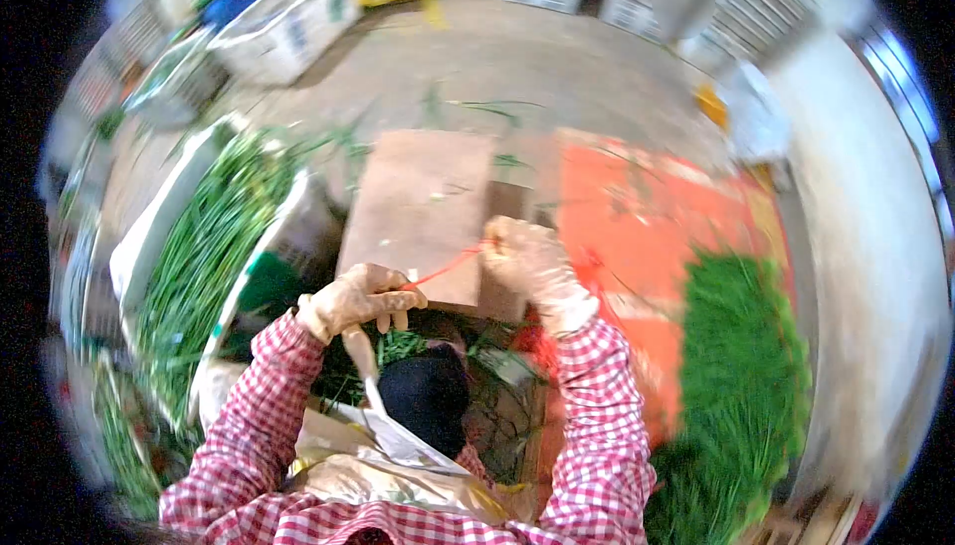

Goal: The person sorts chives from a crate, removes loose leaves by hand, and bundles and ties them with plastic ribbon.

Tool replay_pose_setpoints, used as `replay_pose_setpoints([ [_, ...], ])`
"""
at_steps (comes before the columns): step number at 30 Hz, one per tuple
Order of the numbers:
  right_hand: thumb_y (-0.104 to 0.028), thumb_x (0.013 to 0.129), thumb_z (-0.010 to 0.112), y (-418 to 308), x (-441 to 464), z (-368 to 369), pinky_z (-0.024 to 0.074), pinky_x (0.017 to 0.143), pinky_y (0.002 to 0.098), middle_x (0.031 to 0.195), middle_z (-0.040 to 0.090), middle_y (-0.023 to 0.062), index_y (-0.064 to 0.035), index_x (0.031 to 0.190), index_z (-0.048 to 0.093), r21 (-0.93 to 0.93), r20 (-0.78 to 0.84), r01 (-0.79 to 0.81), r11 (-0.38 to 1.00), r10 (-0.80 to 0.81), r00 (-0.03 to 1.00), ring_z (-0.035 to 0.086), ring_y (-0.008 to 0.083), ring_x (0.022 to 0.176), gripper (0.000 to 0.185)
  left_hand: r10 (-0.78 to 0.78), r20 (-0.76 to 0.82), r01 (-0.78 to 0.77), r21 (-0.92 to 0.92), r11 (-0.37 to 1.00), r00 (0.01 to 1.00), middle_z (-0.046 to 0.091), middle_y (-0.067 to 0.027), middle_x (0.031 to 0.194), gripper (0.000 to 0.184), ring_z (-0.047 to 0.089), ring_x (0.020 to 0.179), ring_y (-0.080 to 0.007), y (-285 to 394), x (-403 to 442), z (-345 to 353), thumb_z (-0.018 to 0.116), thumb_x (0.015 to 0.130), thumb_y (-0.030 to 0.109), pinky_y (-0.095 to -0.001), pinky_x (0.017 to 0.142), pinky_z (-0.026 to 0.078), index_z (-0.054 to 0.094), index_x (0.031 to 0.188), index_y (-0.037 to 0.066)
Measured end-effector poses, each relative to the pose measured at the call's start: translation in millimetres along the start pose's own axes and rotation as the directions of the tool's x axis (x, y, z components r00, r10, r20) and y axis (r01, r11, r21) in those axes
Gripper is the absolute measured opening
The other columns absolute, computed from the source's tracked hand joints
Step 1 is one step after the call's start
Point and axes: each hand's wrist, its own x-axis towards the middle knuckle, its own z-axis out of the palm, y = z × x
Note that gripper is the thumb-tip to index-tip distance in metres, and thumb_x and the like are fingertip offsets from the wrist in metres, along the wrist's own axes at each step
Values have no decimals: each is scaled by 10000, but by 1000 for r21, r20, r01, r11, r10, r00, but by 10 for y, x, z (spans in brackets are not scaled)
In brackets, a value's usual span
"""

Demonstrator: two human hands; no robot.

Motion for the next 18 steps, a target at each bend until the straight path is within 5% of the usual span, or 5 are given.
replay_pose_setpoints([
  [3, -268, 806, 601, 201, 535, 504, 499, 735, 441, 875, 652, 151, -82, 880, 625, 165, 331, -174, 971, 111, 937, 632, 333, 832, 202, -99, 48, 100, -11, 995, 994, 569, -45, 713, 242, 561, 633, -126, -1049, 184, -108, 522, 914, 185, -247, 560, 462, 588, 952, -45],
  [6, -257, 784, 616, 394, 940, 1039, 495, 681, 432, 769, 643, 156, -73, 879, 631, -101, 276, 4, 995, 24, 961, 628, 341, 788, 208, -116, -97, 144, 375, 916, 989, 632, -131, 755, 298, 618, 687, -222, -1488, 301, 82, 519, 894, 277, -352, 644, 496, 619, 942, 0],
  [10, -224, 773, 591, 298, 1497, 1264, 486, 681, 422, 820, 637, 171, -73, 836, 639, 64, 93, 6, 998, -12, 996, 624, 342, 792, 170, -217, -408, 343, 268, 900, 887, 652, -176, 843, 365, 639, 812, -330, -1401, 430, 222, 527, 885, 382, -405, 753, 500, 649, 1012, 62],
  [12, -215, 780, 582, 190, 1856, 1324, 475, 691, 431, 835, 637, 176, -46, 826, 641, -67, 126, 4, 998, 4, 992, 630, 322, 806, 185, -277, -294, 376, 366, 851, 915, 668, -145, 892, 346, 646, 829, -308, -1231, 383, 132, 517, 888, 374, -402, 747, 510, 646, 1059, 103],
  [18, -212, 808, 573, 604, 2486, 1774, 485, 715, 448, 884, 640, 195, -40, 864, 642, -359, 64, 112, 927, -96, 993, 618, 371, 850, 194, 58, -277, 112, 560, 821, 959, 636, -148, 786, 347, 626, 768, -347, -1200, -289, -138, 608, 805, 388, -439, 666, 498, 614, 893, 52],
])
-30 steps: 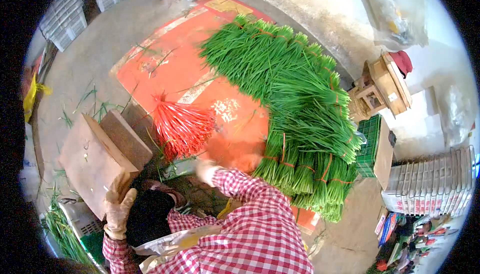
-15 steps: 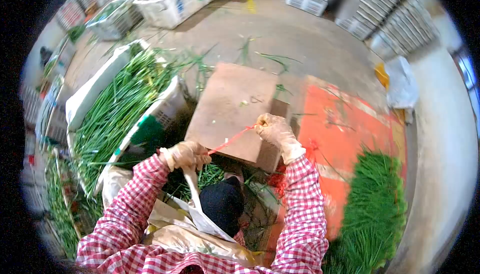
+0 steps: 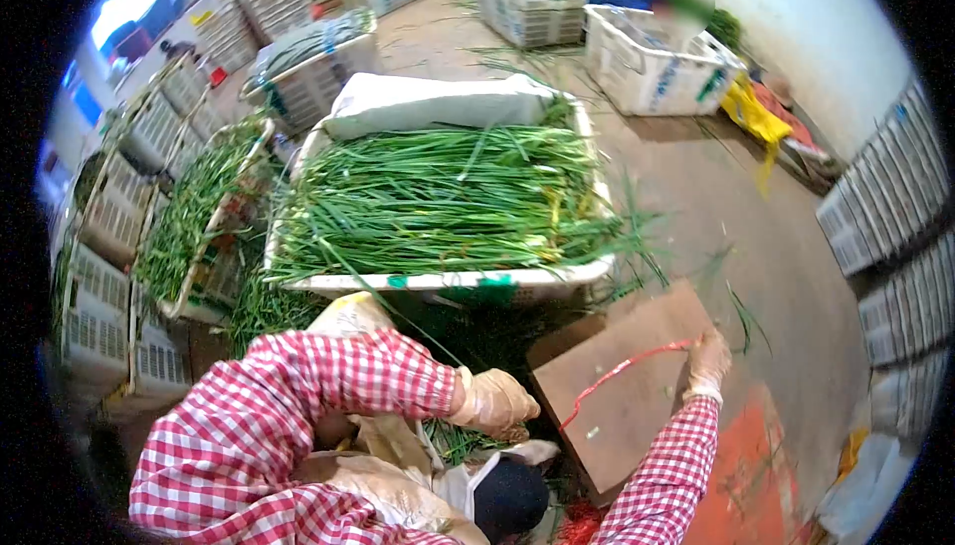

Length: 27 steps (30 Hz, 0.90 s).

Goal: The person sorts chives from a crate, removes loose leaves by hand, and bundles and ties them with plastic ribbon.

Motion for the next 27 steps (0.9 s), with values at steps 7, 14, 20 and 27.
replay_pose_setpoints([
  [7, -216, 925, 492, 78, 60, 67, 485, 805, 447, 1010, 642, 228, -15, 1048, 615, -62, 202, -310, 949, 317, 927, 622, 355, 966, 266, -158, -137, 141, -126, 982, 978, 626, -188, 1081, 468, 599, 998, -345, -612, -1248, -786, 529, 899, 376, -396, 873, 492, 544, 1198, 16],
  [14, -231, 859, 575, -1006, -203, -888, 508, 784, 420, 999, 646, 213, -78, 1148, 607, -53, 69, -10, 999, 14, 998, 621, 359, 955, 329, -266, -762, 310, -90, 947, 591, 633, -177, 1061, 419, 609, 987, -316, -1746, -2021, -413, 604, 874, 311, -387, 876, 483, 576, 1187, 33],
  [20, -279, 856, 612, -2374, -630, -940, 526, 719, 408, 889, 671, 178, -105, 1071, 666, 319, -15, 205, 925, -212, 977, 665, 314, 816, 281, -100, -607, 206, 108, 973, 788, 263, -236, 1458, 910, 218, 1381, -348, -1972, -1433, -625, 531, 822, 609, -437, 1132, 166, 229, 1425, -2],
  [27, -308, 873, 589, -2798, -1230, -838, 511, 651, 415, 828, 658, 153, -93, 1112, 620, 323, 1, 359, 876, -380, 925, 641, 329, 738, 322, -160, -455, 292, 235, 927, 876, 225, -191, 1491, 1097, 200, 1392, -332, -2396, -941, -610, 558, 699, 732, -522, 1112, 151, 161, 1449, 36],
])
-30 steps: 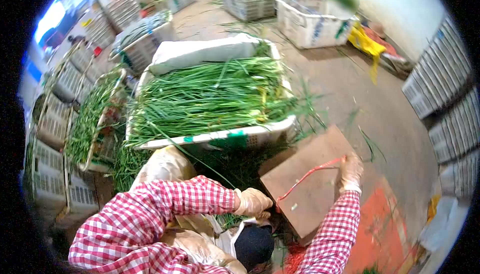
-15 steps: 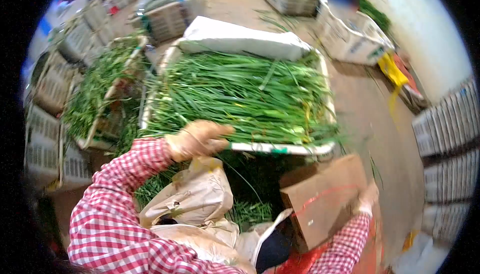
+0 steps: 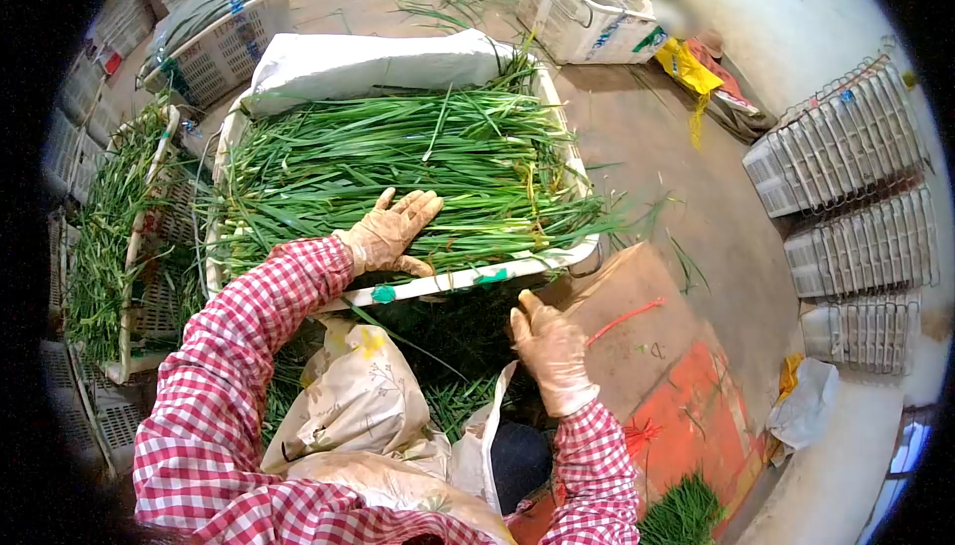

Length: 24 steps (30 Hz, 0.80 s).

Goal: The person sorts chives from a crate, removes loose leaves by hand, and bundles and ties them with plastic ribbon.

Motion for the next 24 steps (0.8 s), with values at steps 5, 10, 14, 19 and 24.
replay_pose_setpoints([
  [5, -329, 867, 588, -151, -144, 338, 519, 650, 422, 829, 667, 145, -114, 1099, 628, 26, 20, -21, 999, 21, 1000, 649, 320, 736, 319, -257, 7, 257, -58, 965, 966, 446, -268, 1297, 937, 423, 1239, -368, 352, 167, -31, 719, 725, 399, -446, 1019, 348, 238, 1386, -58],
  [10, -337, 862, 593, -176, -115, 335, 521, 730, 412, 925, 677, 146, -113, 1085, 644, 21, 118, -138, 990, 134, 984, 653, 316, 830, 320, -281, -133, 301, 177, 937, 951, 593, -217, 812, 500, 578, 743, -319, 575, 275, 160, 599, 807, 211, -428, 620, 461, 455, 1164, -109],
  [14, -340, 860, 587, -23, -153, 421, 516, 754, 417, 952, 674, 148, -109, 1089, 644, 117, 150, -174, 978, 156, 976, 649, 321, 862, 330, -371, 263, 357, 100, 929, 891, 615, -206, 1000, 1086, 564, 968, -323, 419, 411, -54, 818, 576, 433, -414, 827, 443, 294, 1351, -119],
  [19, -359, 867, 560, -84, -81, 438, 510, 775, 423, 988, 668, 153, -104, 1107, 638, 75, 306, -243, 967, 209, 929, 644, 329, 891, 359, -429, 156, 419, 95, 903, 890, 618, -203, 1000, 1015, 571, 968, -321, 550, 480, -143, 831, 570, 402, -395, 831, 448, 353, 1302, -114],
  [24, -366, 869, 551, -139, -63, 373, 497, 805, 436, 1022, 661, 155, -118, 1128, 632, 94, 356, -265, 960, 216, 909, 635, 334, 926, 368, -329, -46, 326, -61, 943, 943, 628, -215, 845, 461, 619, 803, -334, 549, 336, -23, 737, 651, 188, -410, 716, 485, 534, 979, -65],
])
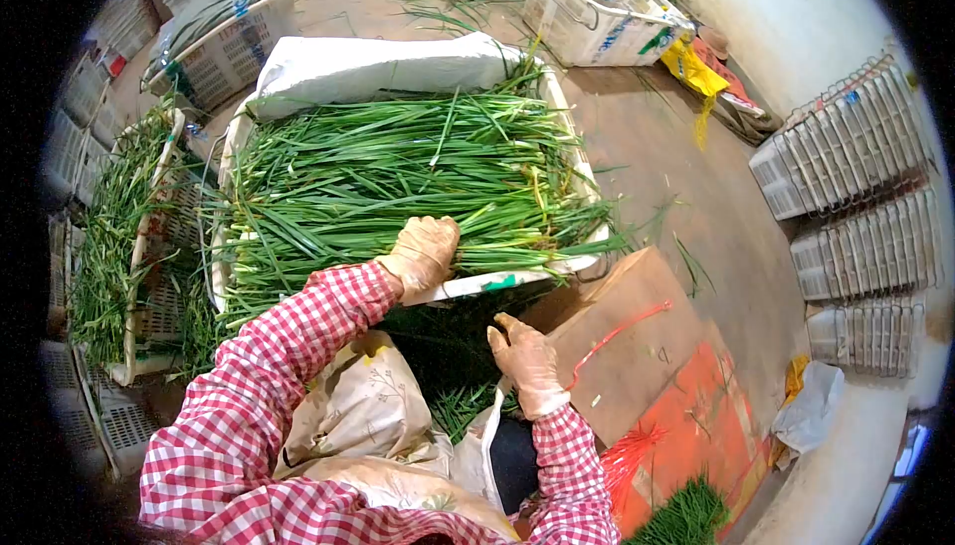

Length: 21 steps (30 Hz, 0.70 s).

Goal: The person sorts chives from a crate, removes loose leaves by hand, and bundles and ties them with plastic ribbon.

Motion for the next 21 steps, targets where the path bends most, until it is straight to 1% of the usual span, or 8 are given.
replay_pose_setpoints([
  [3, -382, 869, 544, 111, -27, 3, 486, 830, 441, 1048, 654, 153, -129, 1150, 621, 9, 58, -77, 997, 76, 995, 625, 337, 958, 385, 8, -42, -9, -26, 1000, 999, 628, -238, 820, 394, 622, 785, -373, -14, 58, 189, 745, 655, 181, -421, 712, 483, 564, 913, -54],
  [5, -386, 870, 543, 188, -26, 26, 485, 833, 437, 1049, 654, 152, -130, 1153, 620, 27, 100, -144, 989, 141, 985, 623, 337, 965, 390, -90, -80, 101, 143, 985, 993, 629, -175, 866, 758, 589, 817, -311, 56, 93, 258, 764, 661, 224, -404, 713, 469, 419, 1247, -110],
  [6, -385, 870, 544, 191, -6, 31, 486, 831, 431, 1044, 655, 152, -120, 1145, 624, 3, 99, -144, 990, 143, 985, 623, 335, 962, 390, -116, 43, 106, 189, 976, 992, 623, -150, 883, 939, 567, 825, -278, 103, 161, 211, 776, 646, 259, -395, 718, 460, 285, 1352, -119],
  [9, -382, 874, 540, 65, 36, 3, 487, 829, 427, 1039, 655, 154, -108, 1136, 627, 1, 64, -79, 997, 79, 995, 625, 331, 955, 388, -103, 229, 54, 209, 976, 968, 626, -156, 886, 944, 572, 836, -285, 174, 260, -14, 783, 632, 287, -387, 724, 460, 311, 1343, -115],
  [10, -382, 876, 537, 34, 51, 17, 487, 828, 423, 1037, 654, 157, -103, 1138, 626, -12, 58, -55, 998, 55, 997, 624, 330, 951, 393, -45, 223, 15, 135, 991, 974, 635, -168, 898, 935, 594, 869, -299, 113, 254, 4, 780, 625, 279, -392, 720, 476, 322, 1338, -118],
  [14, -380, 876, 538, -2, 12, 77, 486, 828, 420, 1037, 654, 157, -101, 1148, 622, 25, 36, -4, 1000, 3, 999, 624, 335, 948, 398, 42, 205, -16, -126, 992, 978, 642, -206, 854, 385, 629, 840, -350, -16, 198, -225, 721, 668, 248, -410, 722, 501, 556, 901, -11],
  [18, -378, 875, 536, 116, -97, -25, 480, 847, 423, 1047, 653, 156, -104, 1158, 617, 83, 87, -170, 982, 163, 983, 622, 327, 968, 402, 146, 320, -53, -282, 958, 936, 638, -203, 834, 495, 622, 819, -351, -221, 364, -411, 746, 610, 314, -413, 719, 491, 596, 969, 8],
  [21, -390, 876, 530, 310, -118, -18, 477, 858, 421, 1051, 654, 153, -113, 1170, 612, 96, 57, -240, 966, 235, 970, 618, 328, 982, 412, 263, 454, 112, -647, 755, 851, 689, -109, 829, 457, 626, 727, -161, -591, 589, -399, 794, 651, 246, -329, 647, 492, 638, 977, -34],
])
